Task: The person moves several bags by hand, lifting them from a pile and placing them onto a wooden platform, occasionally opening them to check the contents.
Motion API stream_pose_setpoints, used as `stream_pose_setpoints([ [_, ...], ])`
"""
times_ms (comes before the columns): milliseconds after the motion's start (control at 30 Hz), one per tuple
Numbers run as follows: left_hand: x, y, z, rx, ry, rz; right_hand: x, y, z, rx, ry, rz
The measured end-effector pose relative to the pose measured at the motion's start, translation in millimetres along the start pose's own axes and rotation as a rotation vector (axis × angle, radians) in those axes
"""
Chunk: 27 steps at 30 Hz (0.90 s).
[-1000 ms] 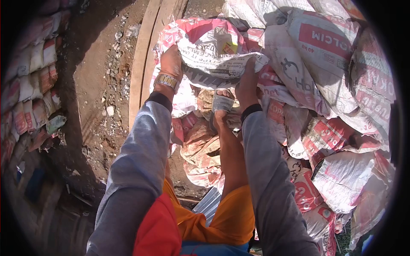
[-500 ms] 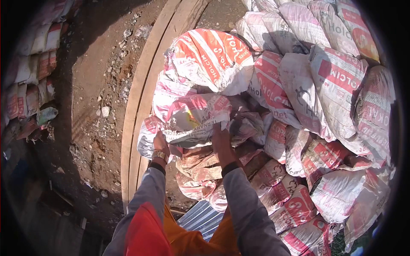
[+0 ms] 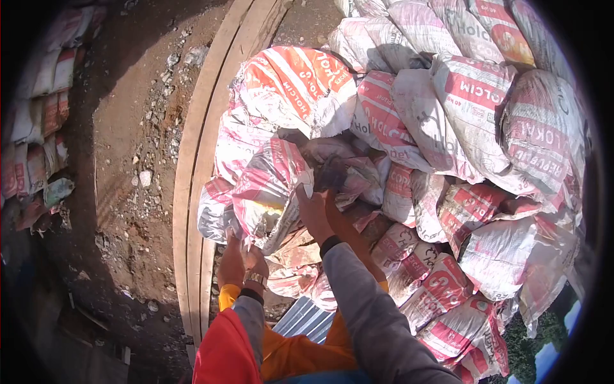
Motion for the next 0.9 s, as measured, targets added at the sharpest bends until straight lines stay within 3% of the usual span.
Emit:
stream_pose_setpoints([
  [33, 4.9, 27.7, -13.0, 0.105, -0.065, -0.416, 14.6, -18.9, -32.0, 0.173, 0.119, 0.165],
  [67, 20.6, -12.8, -16.3, 0.141, -0.086, -0.495, 21.0, -13.5, -63.1, 0.089, 0.135, 0.127],
  [100, 42.4, -53.6, -24.1, 0.190, -0.110, -0.557, 24.3, -10.5, -95.0, 0.175, 0.118, 0.038],
  [167, 66.9, 20.8, -63.2, -0.085, -0.167, -0.287, 37.0, -8.5, -149.7, 0.283, 0.158, -0.018],
  [200, 79.1, 60.7, -84.7, -0.223, -0.170, -0.162, 54.6, 4.4, -173.8, 0.132, 0.263, 0.209],
  [233, 77.0, 104.4, -114.1, 0.007, -0.091, -0.433, 66.4, 20.8, -192.7, -0.005, 0.349, 0.444],
  [267, 75.0, 115.8, -138.7, 0.263, -0.005, -0.688, 83.9, 26.8, -223.2, -0.082, 0.364, 0.406],
  [333, 98.8, 99.7, -151.0, 0.186, -0.056, -0.488, 109.5, 55.0, -275.0, -0.179, 0.407, 0.469],
  [367, 99.8, 123.4, -159.1, -0.073, -0.120, 0.046, 111.5, 75.3, -296.7, -0.191, 0.441, 0.576],
  [433, 95.7, 139.8, -180.2, -0.366, -0.195, 0.602, 110.4, 97.7, -343.3, -0.226, 0.465, 0.735],
  [500, 97.7, 119.4, -180.9, -0.011, -0.156, -0.039, 105.9, 120.7, -387.4, -0.338, 0.515, 0.725],
  [533, 90.4, 137.4, -201.5, -0.053, -0.119, 0.161, 91.6, 160.0, -393.3, -0.397, 0.477, 0.619],
  [600, 88.3, 120.8, -197.7, -0.103, -0.192, 0.161, 66.8, 198.5, -408.2, -0.578, 0.341, 0.713],
  [700, 55.1, 148.2, -237.0, -0.209, -0.285, 0.518, 76.6, 224.2, -431.6, -0.585, 0.434, 0.927],
  [833, -15.4, 138.3, -286.2, -0.217, -0.487, 0.649, 77.0, 273.7, -445.4, -0.663, 0.546, 1.110],
  [900, -34.3, 124.9, -317.7, -0.278, -0.621, 0.816, 110.3, 269.9, -483.8, -0.707, 0.609, 1.170],
])
Point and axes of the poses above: each hand's wrist, its own z-axis towards the middle knuckle, its own x-axis out of the back of the hand, y = z × x, the point moved 9 cm from there along z, towards the middle knuckle, and after that the axes turned 8 degrees about y, right-handed, at the moved point
